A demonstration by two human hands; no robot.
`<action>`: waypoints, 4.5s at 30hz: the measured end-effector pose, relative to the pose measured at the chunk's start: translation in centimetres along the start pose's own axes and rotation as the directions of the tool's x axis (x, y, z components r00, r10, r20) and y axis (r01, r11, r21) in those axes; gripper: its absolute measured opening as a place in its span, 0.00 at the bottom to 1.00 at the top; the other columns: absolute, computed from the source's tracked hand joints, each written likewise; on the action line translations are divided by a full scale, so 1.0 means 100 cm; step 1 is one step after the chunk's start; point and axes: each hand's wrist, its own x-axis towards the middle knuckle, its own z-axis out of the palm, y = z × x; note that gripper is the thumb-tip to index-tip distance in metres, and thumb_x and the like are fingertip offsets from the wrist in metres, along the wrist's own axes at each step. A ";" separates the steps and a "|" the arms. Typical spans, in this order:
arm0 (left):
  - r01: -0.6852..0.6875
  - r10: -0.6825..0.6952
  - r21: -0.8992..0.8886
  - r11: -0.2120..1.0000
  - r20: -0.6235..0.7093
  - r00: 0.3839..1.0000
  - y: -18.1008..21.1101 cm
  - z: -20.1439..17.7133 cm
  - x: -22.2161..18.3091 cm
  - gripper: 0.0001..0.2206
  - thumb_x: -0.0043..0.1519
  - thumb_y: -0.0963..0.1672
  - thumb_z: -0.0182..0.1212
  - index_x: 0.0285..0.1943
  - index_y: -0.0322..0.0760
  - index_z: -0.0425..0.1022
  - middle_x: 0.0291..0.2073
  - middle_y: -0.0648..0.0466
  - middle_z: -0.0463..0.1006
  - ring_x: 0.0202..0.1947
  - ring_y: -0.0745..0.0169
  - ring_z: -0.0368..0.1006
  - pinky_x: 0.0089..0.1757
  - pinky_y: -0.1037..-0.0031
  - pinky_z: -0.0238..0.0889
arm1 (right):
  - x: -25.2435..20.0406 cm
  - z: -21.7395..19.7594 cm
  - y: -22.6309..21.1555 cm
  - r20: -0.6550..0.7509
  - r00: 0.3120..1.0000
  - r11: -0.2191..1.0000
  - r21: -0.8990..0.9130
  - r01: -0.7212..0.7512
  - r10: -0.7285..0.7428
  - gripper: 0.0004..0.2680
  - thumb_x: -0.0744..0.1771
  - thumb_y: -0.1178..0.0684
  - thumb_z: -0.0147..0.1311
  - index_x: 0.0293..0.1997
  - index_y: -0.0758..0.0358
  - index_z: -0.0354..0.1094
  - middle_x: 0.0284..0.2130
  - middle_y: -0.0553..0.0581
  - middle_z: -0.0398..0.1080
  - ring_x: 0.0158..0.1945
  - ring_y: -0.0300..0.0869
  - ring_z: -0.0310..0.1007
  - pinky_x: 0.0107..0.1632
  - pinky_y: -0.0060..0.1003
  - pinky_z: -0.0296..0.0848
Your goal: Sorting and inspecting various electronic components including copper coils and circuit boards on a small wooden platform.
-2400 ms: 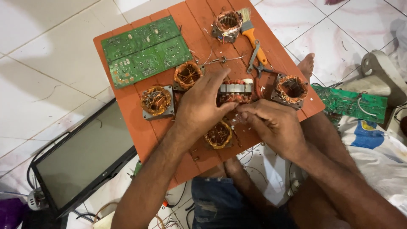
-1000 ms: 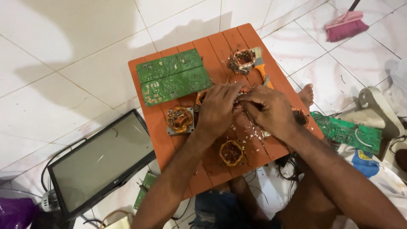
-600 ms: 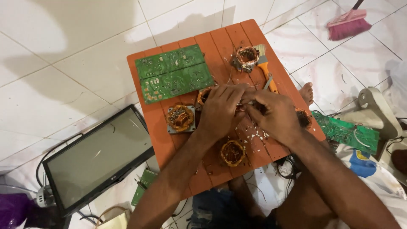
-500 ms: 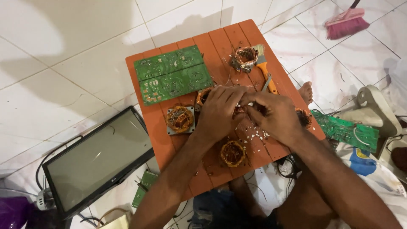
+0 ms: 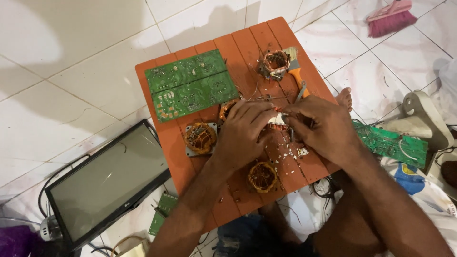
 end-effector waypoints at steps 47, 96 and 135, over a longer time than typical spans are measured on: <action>0.022 -0.023 -0.011 1.000 -0.149 0.989 0.004 0.001 0.004 0.11 0.64 0.45 0.61 0.54 0.43 0.78 0.44 0.54 0.78 0.50 0.50 0.77 0.52 0.55 0.68 | -0.010 0.035 -0.009 -0.184 0.980 0.907 -0.396 -0.147 0.079 0.03 0.66 0.50 0.61 0.40 0.44 0.76 0.31 0.45 0.70 0.37 0.46 0.78 0.34 0.40 0.74; 0.013 -0.003 0.070 0.997 -0.141 0.990 0.004 0.007 0.005 0.15 0.72 0.50 0.45 0.51 0.41 0.75 0.48 0.53 0.74 0.53 0.52 0.72 0.54 0.58 0.60 | -0.003 0.023 -0.013 -0.052 0.997 0.921 -0.383 -0.075 0.060 0.06 0.65 0.50 0.62 0.45 0.49 0.72 0.33 0.52 0.75 0.38 0.55 0.79 0.33 0.49 0.76; 0.210 -0.236 -0.221 0.952 -0.100 0.967 0.015 0.008 0.019 0.03 0.61 0.42 0.63 0.40 0.41 0.74 0.45 0.50 0.76 0.52 0.48 0.75 0.52 0.54 0.62 | -0.017 0.036 0.011 -0.122 0.990 0.996 -0.052 -0.076 0.069 0.08 0.65 0.58 0.60 0.42 0.46 0.82 0.35 0.51 0.73 0.38 0.50 0.77 0.32 0.42 0.73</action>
